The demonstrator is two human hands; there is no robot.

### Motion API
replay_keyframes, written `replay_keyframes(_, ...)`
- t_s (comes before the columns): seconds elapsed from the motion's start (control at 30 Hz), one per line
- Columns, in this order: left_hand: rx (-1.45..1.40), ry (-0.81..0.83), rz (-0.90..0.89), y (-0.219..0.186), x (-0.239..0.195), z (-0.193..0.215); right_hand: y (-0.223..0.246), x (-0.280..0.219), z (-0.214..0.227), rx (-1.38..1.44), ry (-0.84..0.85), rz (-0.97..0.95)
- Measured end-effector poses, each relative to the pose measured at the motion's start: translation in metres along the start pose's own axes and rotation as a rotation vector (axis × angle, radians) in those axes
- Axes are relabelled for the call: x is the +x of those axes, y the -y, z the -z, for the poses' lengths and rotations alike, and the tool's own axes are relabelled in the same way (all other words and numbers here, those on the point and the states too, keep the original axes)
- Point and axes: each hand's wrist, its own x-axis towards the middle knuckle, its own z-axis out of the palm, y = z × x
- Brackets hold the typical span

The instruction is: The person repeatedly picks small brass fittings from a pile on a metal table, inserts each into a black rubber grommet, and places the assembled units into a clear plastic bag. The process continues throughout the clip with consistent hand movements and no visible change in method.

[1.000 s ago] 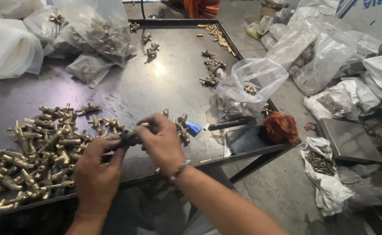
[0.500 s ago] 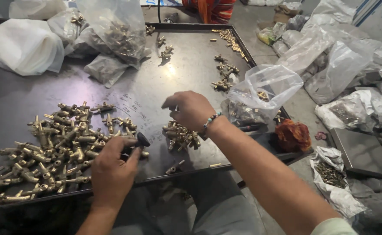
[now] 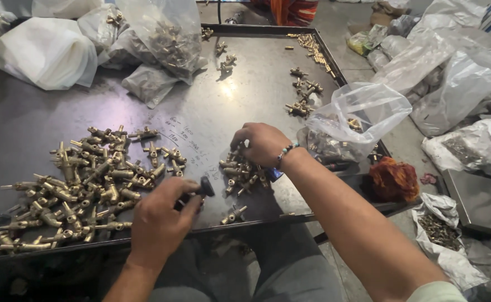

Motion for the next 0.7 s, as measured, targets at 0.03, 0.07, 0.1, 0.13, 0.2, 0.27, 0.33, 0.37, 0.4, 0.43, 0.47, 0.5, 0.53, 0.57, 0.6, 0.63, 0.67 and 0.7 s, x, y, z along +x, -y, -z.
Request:
replay_keyframes(0.03, -0.024, 0.054, -0.026, -0.001, 0.000, 0.002, 0.002, -0.003, 0.000, -0.026, -0.042, -0.014)
replay_keyframes(0.07, -0.049, 0.106, -0.052, -0.002, 0.001, 0.003, 0.003, -0.005, -0.001, -0.054, -0.083, -0.027)
replay_keyframes(0.1, -0.048, 0.104, -0.051, -0.002, 0.001, 0.001, 0.005, -0.007, -0.001, -0.054, -0.082, -0.025)
replay_keyframes(0.13, -0.031, 0.149, -0.025, -0.001, 0.001, 0.001, 0.009, -0.008, -0.003, -0.034, -0.144, -0.067)
replay_keyframes(0.2, -0.009, 0.191, 0.004, -0.002, 0.002, 0.000, 0.021, -0.012, -0.006, -0.010, -0.204, -0.103)
replay_keyframes(0.27, 0.213, 0.135, 0.171, -0.005, 0.004, -0.006, 0.036, -0.021, -0.005, 0.481, -0.395, -0.223)
replay_keyframes(0.33, 0.141, 0.079, 0.146, -0.003, 0.004, -0.004, 0.047, -0.033, -0.010, 0.796, -0.354, -0.259)
replay_keyframes(0.37, 0.068, 0.024, 0.120, -0.002, 0.003, -0.003, 0.053, -0.040, -0.012, 1.110, -0.307, -0.296)
replay_keyframes(0.4, 0.071, 0.021, 0.122, -0.002, 0.003, -0.001, 0.059, -0.046, -0.016, 1.111, -0.304, -0.293)
replay_keyframes(0.43, -0.014, 0.010, 0.095, -0.002, 0.003, 0.001, 0.066, -0.053, -0.019, 1.223, -0.261, -0.317)
replay_keyframes(0.47, -0.096, 0.000, 0.069, -0.002, 0.002, 0.004, 0.072, -0.059, -0.023, 1.336, -0.217, -0.343)
replay_keyframes(0.5, -0.091, 0.000, 0.072, -0.003, 0.002, 0.006, 0.076, -0.062, -0.028, 1.340, -0.213, -0.341)
replay_keyframes(0.53, -0.110, -0.007, 0.091, -0.005, 0.003, 0.007, 0.080, -0.066, -0.032, 1.353, -0.192, -0.312)
replay_keyframes(0.57, -0.128, -0.013, 0.111, -0.007, 0.003, 0.009, 0.083, -0.070, -0.036, 1.366, -0.171, -0.284)
replay_keyframes(0.6, -0.128, -0.013, 0.110, -0.006, 0.002, 0.008, 0.084, -0.070, -0.039, 1.366, -0.173, -0.283)
replay_keyframes(0.63, -0.141, -0.017, 0.090, -0.006, 0.002, 0.007, 0.085, -0.070, -0.042, 1.432, -0.165, -0.319)
replay_keyframes(0.67, -0.153, -0.022, 0.069, -0.005, 0.002, 0.007, 0.086, -0.070, -0.046, 1.498, -0.156, -0.353)
replay_keyframes(0.7, -0.153, -0.022, 0.066, -0.006, 0.002, 0.008, 0.086, -0.069, -0.047, 1.498, -0.158, -0.350)
